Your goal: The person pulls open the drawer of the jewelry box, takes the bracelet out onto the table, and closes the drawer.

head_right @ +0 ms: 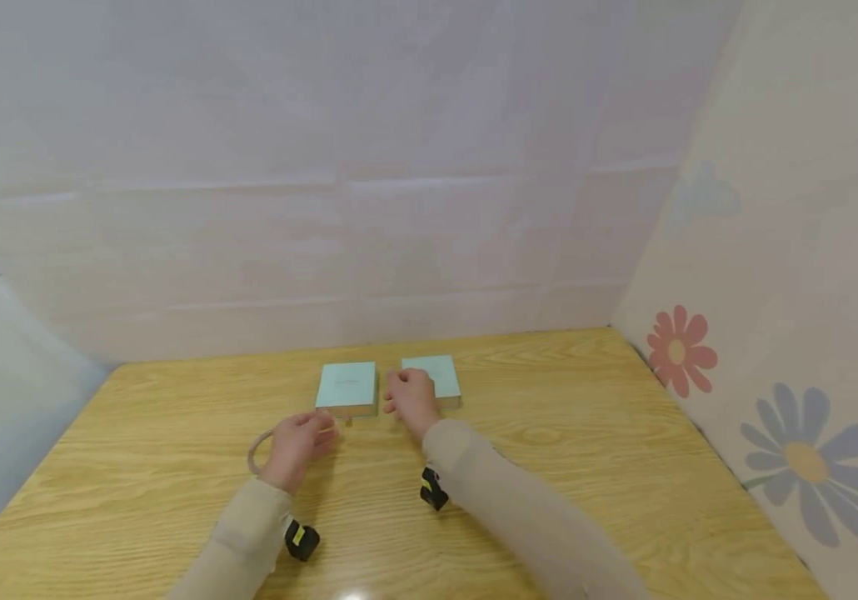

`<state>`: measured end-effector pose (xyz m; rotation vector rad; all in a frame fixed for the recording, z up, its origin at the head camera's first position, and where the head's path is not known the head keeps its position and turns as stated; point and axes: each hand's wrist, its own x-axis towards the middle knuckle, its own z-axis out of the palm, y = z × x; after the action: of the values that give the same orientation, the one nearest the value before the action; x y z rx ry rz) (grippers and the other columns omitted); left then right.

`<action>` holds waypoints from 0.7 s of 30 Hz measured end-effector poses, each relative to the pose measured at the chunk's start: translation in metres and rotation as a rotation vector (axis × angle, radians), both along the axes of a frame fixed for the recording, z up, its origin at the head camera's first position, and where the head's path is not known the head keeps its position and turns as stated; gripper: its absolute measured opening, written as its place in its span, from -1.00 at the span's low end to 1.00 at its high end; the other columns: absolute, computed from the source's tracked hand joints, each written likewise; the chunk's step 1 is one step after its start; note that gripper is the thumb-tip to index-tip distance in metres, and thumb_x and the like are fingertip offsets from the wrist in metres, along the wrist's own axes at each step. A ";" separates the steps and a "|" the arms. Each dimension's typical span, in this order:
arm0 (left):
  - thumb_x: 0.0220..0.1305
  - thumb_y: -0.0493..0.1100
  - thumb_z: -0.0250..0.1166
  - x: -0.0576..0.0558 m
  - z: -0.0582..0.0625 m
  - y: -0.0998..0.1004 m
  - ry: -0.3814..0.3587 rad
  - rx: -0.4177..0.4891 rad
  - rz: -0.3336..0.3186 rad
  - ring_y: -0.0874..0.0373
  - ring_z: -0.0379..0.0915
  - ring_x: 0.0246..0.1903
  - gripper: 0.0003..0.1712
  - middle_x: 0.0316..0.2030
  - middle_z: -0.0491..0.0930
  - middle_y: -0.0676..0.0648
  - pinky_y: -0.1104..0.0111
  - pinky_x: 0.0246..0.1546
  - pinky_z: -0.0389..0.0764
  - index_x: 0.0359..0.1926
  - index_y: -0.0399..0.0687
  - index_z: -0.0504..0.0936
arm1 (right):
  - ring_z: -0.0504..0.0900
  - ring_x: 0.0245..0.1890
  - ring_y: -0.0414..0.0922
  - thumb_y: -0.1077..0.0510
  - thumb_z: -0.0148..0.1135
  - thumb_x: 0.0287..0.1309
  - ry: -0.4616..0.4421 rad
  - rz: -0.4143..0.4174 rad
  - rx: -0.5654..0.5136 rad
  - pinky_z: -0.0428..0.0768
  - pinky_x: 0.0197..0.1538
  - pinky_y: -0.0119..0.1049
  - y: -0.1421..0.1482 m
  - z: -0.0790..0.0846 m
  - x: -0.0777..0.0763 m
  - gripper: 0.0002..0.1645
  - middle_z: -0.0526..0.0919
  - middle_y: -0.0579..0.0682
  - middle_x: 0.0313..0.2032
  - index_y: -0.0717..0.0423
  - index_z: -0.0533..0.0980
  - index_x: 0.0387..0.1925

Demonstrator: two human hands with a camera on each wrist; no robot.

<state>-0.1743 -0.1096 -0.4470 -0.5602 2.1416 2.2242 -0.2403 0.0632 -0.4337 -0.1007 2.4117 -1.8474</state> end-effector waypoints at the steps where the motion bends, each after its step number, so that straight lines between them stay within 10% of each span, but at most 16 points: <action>1: 0.47 -0.26 0.06 0.000 0.000 0.000 -0.002 0.006 -0.002 -0.22 0.51 0.00 -0.57 0.05 0.47 -0.44 0.07 0.07 0.54 0.16 -0.59 0.38 | 0.65 -0.57 -0.06 0.14 -0.01 0.46 -0.003 0.004 0.006 0.62 -0.53 -0.19 -0.001 0.000 0.000 -0.62 0.64 0.25 -0.40 0.42 0.56 -0.19; 8: 0.42 -0.33 0.09 -0.001 -0.003 -0.002 -0.014 0.003 -0.003 -0.15 0.58 -0.10 -0.63 0.04 0.48 -0.43 0.13 -0.01 0.60 0.10 -0.59 0.44 | 0.66 -0.49 0.09 0.12 -0.03 0.47 -0.035 0.032 0.039 0.63 -0.52 -0.19 -0.012 -0.001 -0.001 -0.56 0.64 0.32 -0.33 0.49 0.51 0.01; 21: 0.44 -0.28 0.11 -0.003 -0.003 0.002 -0.051 -0.036 -0.044 -0.08 0.63 -0.20 -0.58 0.00 0.53 -0.45 0.14 -0.13 0.65 0.12 -0.61 0.40 | 0.55 -0.67 -0.07 0.09 -0.08 0.49 -0.029 0.075 0.103 0.55 -0.62 -0.28 -0.021 -0.014 -0.007 -0.52 0.61 0.27 -0.47 0.48 0.52 -0.27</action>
<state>-0.1773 -0.1074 -0.4504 -0.5580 2.1520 2.1296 -0.2471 0.0418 -0.4481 -0.1533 2.4424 -1.6788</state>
